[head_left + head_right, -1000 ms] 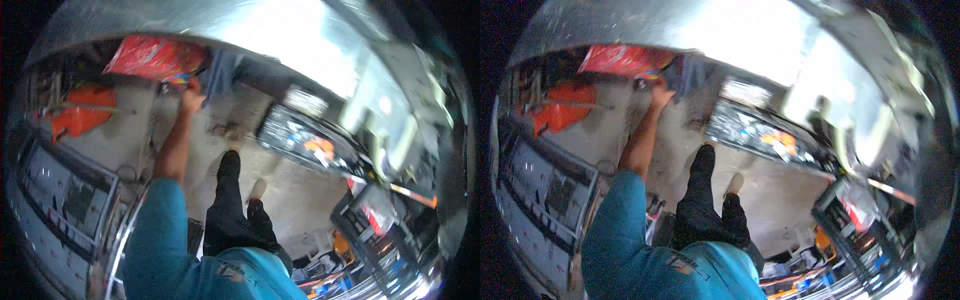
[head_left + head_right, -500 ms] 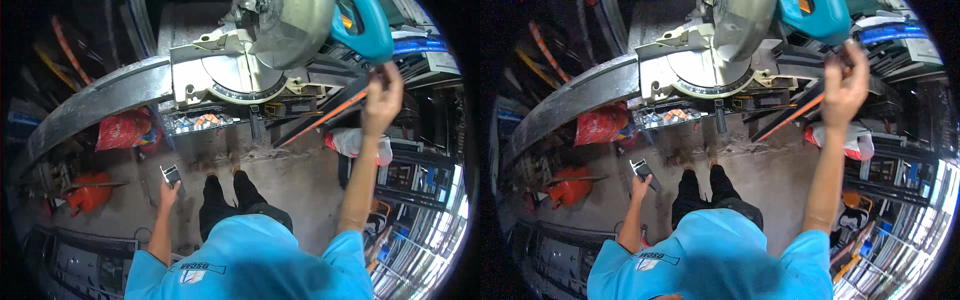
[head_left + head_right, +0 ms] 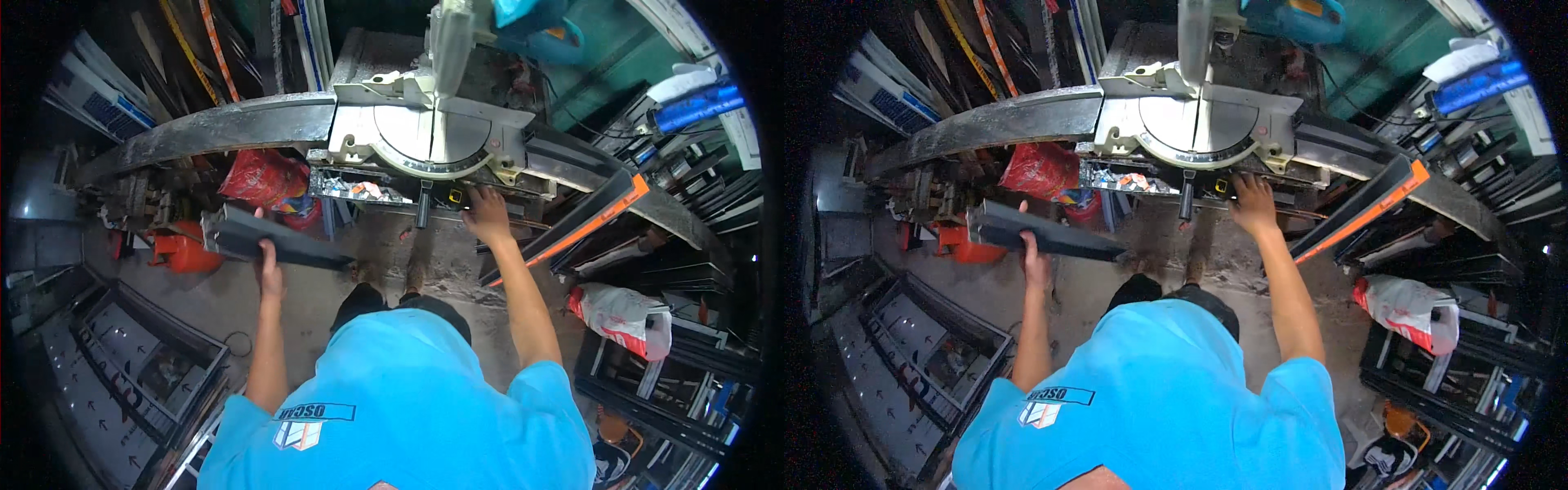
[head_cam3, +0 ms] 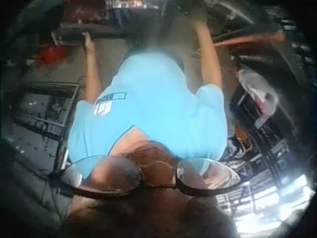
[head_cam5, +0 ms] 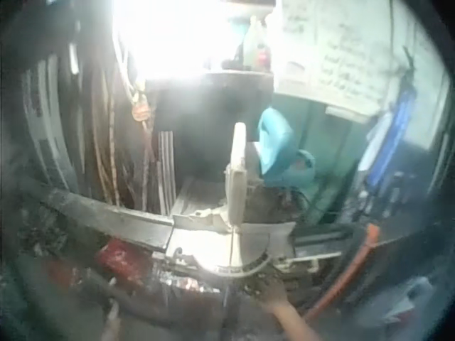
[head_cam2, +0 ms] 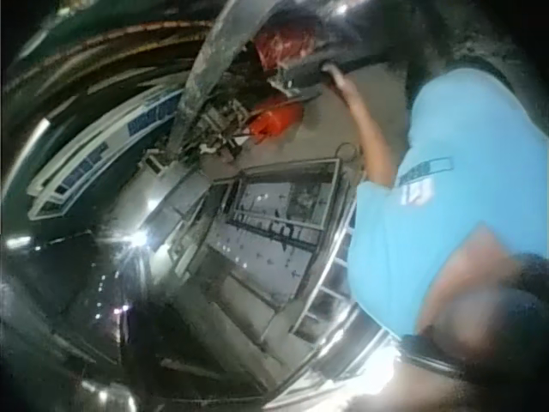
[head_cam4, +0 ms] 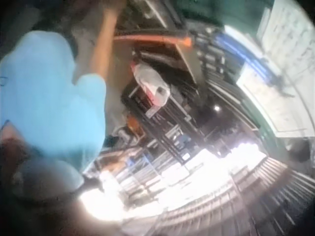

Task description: The person uses a miter saw to cut a long black metal profile into smaller segments. They measure the profile with a tape measure, mark it with a pencil, and then operate the saw to make precise cuts. The person handles the cut pieces and the saw throughout the process.

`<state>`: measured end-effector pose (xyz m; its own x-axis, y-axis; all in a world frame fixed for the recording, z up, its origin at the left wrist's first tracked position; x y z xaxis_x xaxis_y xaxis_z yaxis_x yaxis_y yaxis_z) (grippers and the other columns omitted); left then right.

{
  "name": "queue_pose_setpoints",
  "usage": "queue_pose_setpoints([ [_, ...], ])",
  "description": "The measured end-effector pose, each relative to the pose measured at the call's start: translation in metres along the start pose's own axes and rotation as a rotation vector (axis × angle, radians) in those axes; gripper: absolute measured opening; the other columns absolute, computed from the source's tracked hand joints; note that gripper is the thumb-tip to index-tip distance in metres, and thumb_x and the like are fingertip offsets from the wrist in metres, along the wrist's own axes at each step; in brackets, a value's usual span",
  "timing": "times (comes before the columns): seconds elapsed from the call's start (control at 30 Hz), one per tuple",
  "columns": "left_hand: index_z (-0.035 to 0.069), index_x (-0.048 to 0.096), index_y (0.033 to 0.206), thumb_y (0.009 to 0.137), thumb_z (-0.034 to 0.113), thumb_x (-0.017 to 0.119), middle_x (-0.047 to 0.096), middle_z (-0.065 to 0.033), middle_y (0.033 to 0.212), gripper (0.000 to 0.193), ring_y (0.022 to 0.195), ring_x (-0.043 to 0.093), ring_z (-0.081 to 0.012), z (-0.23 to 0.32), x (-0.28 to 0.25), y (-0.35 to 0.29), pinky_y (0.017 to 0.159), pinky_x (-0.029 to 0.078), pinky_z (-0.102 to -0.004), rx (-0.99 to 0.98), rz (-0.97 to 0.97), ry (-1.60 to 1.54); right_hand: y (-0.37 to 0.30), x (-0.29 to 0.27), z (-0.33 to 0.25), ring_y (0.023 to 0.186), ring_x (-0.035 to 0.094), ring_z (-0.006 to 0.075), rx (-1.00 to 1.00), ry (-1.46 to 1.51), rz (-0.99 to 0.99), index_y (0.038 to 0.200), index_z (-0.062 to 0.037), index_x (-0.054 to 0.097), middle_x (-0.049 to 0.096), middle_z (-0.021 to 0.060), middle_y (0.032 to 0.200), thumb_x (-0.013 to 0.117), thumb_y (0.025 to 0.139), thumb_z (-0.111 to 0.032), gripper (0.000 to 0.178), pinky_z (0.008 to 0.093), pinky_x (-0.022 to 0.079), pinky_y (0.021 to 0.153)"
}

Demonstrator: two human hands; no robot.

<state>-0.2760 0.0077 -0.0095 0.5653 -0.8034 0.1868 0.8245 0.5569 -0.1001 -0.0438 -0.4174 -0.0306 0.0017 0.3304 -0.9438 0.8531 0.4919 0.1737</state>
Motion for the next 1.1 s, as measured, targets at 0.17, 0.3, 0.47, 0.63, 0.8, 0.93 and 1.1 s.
queue_pose_setpoints([
  [0.17, 0.013, 0.036, 0.159, 0.099, 0.063, 0.055, 0.058, -0.0040, 0.128, 0.080, 0.114, 0.058, -0.0187, 0.022, 0.081, 0.008, 0.104, 0.045, -0.0363, 0.040, -0.131, -0.162, 0.007, 0.019, 0.017, 0.129, 0.054, 0.0380, 0.119, -0.036, -0.180, 0.129, -0.0107, 0.062, 0.060, 0.0139, 0.132, 0.084, 0.076, -0.032, 0.062, 0.0478, 0.049, 0.102],
  [0.3, 0.006, 0.042, 0.153, 0.099, 0.062, 0.056, 0.059, -0.0046, 0.131, 0.079, 0.114, 0.061, -0.0175, 0.040, 0.131, 0.000, 0.102, 0.049, -0.0366, 0.082, -0.345, -0.198, -0.017, -0.036, 0.005, 0.117, 0.062, 0.0407, 0.171, 0.173, 0.056, 0.125, -0.0066, 0.063, 0.065, 0.0148, 0.124, 0.083, 0.078, -0.031, 0.057, 0.0472, 0.053, 0.096],
  [0.47, 0.003, 0.051, 0.140, 0.093, 0.067, 0.059, 0.063, -0.0087, 0.125, 0.080, 0.113, 0.064, -0.0206, 0.027, 0.168, 0.001, 0.099, 0.052, -0.0402, 0.007, -0.428, -0.189, -0.059, -0.036, -0.012, 0.105, 0.072, 0.0301, 0.581, 1.584, 0.186, 0.121, 0.0011, 0.057, 0.067, 0.0169, 0.112, 0.079, 0.086, -0.028, 0.051, 0.0448, 0.061, 0.089],
  [0.63, 0.000, 0.053, 0.136, 0.088, 0.074, 0.060, 0.062, -0.0100, 0.127, 0.088, 0.115, 0.062, -0.0208, 0.044, 0.238, -0.009, 0.104, 0.048, -0.0401, -0.120, -0.734, -0.121, -0.042, -0.034, -0.092, 0.105, 0.071, 0.0296, 0.435, 2.102, -0.130, 0.122, -0.0034, 0.054, 0.065, 0.0157, 0.121, 0.076, 0.086, -0.026, 0.048, 0.0431, 0.061, 0.086],
  [0.8, -0.002, 0.054, 0.137, 0.088, 0.073, 0.061, 0.061, -0.0122, 0.134, 0.090, 0.121, 0.061, -0.0227, 0.033, 0.233, -0.010, 0.103, 0.050, -0.0391, -0.185, -0.720, -0.130, 0.005, -0.114, -0.152, 0.109, 0.064, 0.0364, -0.212, 0.874, 0.029, 0.118, -0.0032, 0.054, 0.063, 0.0183, 0.118, 0.087, 0.074, -0.028, 0.060, 0.0425, 0.051, 0.095],
  [0.93, -0.002, 0.056, 0.135, 0.090, 0.073, 0.058, 0.066, -0.0112, 0.122, 0.087, 0.116, 0.064, -0.0236, -0.006, 0.187, 0.022, 0.096, 0.054, -0.0398, -0.168, -0.503, -0.042, 0.006, -0.115, -0.158, 0.112, 0.063, 0.0391, -0.339, 0.672, 0.060, 0.135, -0.0024, 0.053, 0.063, 0.0201, 0.122, 0.088, 0.072, -0.030, 0.077, 0.0455, 0.050, 0.097],
  [1.1, -0.001, 0.059, 0.133, 0.093, 0.074, 0.051, 0.067, -0.0145, 0.128, 0.085, 0.113, 0.066, -0.0219, 0.047, 0.173, 0.020, 0.094, 0.055, -0.0398, -0.243, -0.629, -0.158, -0.014, -0.089, -0.126, 0.114, 0.062, 0.0347, -0.233, 0.707, -0.163, 0.151, -0.0030, 0.044, 0.062, 0.0201, 0.120, 0.086, 0.070, -0.029, 0.095, 0.0425, 0.050, 0.099],
])
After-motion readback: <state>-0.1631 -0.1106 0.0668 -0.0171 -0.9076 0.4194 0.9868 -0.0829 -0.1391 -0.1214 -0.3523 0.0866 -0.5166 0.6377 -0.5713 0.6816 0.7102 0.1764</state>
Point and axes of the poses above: each hand's wrist, its own y-axis towards the middle knuckle, its own x-axis out of the palm, z = x × y, the point moved 9 cm from there along y, towards the middle knuckle
